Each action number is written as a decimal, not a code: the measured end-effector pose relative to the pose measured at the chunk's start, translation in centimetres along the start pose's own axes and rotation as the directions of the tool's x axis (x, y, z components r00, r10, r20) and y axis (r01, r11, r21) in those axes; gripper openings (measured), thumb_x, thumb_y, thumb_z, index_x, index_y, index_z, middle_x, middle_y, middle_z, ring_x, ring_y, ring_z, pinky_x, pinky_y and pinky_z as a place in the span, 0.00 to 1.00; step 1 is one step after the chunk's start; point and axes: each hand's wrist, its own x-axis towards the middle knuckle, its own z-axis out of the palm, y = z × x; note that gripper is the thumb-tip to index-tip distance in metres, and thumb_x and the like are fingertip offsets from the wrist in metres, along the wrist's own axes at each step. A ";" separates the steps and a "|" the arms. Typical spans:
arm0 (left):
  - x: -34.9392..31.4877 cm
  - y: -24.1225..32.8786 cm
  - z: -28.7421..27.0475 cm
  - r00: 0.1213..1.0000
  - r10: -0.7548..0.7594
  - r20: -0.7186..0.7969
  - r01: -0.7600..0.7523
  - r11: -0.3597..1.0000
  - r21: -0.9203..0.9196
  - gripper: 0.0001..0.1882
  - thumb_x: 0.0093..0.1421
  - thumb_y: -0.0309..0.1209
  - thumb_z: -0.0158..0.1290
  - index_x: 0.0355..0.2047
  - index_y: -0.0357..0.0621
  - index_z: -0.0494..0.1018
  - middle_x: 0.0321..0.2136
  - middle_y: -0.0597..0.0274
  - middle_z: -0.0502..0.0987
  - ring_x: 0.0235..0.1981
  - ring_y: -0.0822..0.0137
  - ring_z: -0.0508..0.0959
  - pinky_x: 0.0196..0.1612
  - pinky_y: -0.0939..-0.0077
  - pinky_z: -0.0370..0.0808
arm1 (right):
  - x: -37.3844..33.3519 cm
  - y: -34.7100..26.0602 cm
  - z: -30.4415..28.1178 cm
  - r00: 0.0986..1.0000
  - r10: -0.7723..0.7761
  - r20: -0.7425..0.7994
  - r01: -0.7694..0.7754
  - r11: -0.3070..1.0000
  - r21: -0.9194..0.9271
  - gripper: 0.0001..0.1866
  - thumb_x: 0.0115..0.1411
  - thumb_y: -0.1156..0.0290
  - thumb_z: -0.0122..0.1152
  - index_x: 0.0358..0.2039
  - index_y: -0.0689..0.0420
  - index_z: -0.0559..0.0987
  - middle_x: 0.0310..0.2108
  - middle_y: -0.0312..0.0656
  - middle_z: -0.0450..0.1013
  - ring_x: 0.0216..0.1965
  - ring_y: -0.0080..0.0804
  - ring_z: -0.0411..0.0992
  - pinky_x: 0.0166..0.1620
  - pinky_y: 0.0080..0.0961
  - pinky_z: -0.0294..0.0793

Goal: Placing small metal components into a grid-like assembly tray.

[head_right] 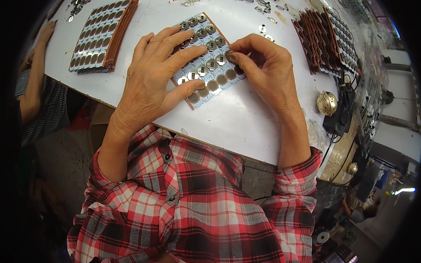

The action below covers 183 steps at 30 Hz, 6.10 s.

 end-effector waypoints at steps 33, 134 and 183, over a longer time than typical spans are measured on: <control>0.0 0.1 -0.4 1.000 0.020 0.002 -0.020 1.000 -0.008 0.27 0.55 0.42 0.66 0.55 0.51 0.80 0.62 0.53 0.74 0.67 0.50 0.67 0.70 0.46 0.55 | 1.2 2.9 -4.0 0.942 -0.189 -0.277 0.042 0.886 -0.462 0.10 0.62 0.75 0.67 0.43 0.60 0.86 0.32 0.32 0.79 0.31 0.20 0.72 0.38 0.19 0.72; 2.5 -8.6 3.7 0.640 0.459 -0.616 -0.667 0.730 -0.149 0.29 0.53 0.45 0.68 0.53 0.44 0.81 0.58 0.44 0.74 0.61 0.47 0.71 0.65 0.52 0.64 | 0.6 -0.7 1.3 0.957 -0.250 -0.148 0.225 0.960 -0.167 0.08 0.64 0.81 0.65 0.42 0.60 0.87 0.32 0.30 0.79 0.34 0.16 0.73 0.36 0.14 0.70; 0.7 -4.7 -2.4 0.990 0.116 -0.080 -0.129 0.972 -0.196 0.26 0.56 0.45 0.65 0.50 0.41 0.81 0.54 0.40 0.75 0.58 0.46 0.71 0.62 0.51 0.66 | -2.0 -4.0 3.4 0.985 -0.101 0.139 0.130 0.967 -0.220 0.09 0.69 0.79 0.60 0.48 0.62 0.81 0.33 0.33 0.77 0.32 0.15 0.72 0.35 0.13 0.72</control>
